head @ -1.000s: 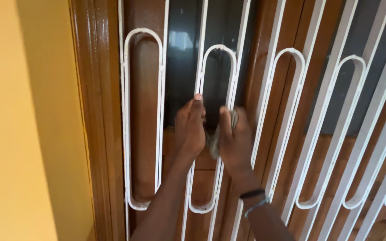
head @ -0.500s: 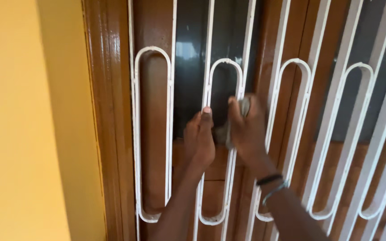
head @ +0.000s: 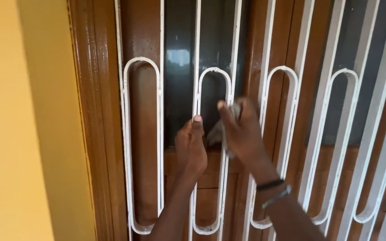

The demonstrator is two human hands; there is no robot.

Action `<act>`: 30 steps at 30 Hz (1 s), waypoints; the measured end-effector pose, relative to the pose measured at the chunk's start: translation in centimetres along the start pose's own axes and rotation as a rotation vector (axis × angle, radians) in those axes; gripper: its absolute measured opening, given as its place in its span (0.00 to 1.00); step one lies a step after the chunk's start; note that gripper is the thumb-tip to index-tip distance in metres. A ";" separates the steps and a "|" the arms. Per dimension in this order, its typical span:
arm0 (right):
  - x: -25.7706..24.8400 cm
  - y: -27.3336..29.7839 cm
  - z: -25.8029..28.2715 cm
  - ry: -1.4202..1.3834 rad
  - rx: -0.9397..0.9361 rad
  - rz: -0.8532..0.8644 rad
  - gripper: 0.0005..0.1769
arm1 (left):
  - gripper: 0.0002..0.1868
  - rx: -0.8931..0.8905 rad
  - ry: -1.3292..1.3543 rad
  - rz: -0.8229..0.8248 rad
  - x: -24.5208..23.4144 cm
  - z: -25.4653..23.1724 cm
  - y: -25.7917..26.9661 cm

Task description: The person wipes the white vertical bars of a security grill on a wooden door using a cloth.

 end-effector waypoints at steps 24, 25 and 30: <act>-0.2 -3.5 1.9 0.077 -0.094 -0.023 0.23 | 0.33 0.032 0.013 -0.005 -0.1 0.0 0.2; 0.2 -3.4 1.9 0.107 -0.106 -0.062 0.21 | 0.33 -0.001 0.015 0.019 -0.2 -0.1 0.3; 1.6 1.4 -2.3 0.119 -0.278 -0.163 0.08 | 0.35 0.091 -0.026 0.000 -0.3 -0.3 0.1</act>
Point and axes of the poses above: each hand's wrist, its own y-axis away from the middle knuckle, its own x-axis out of the palm, z = x × y, the point moved 2 cm from there along -y, towards the middle knuckle, and after that the axes turned 7 degrees about -x, right-handed, at the moved point
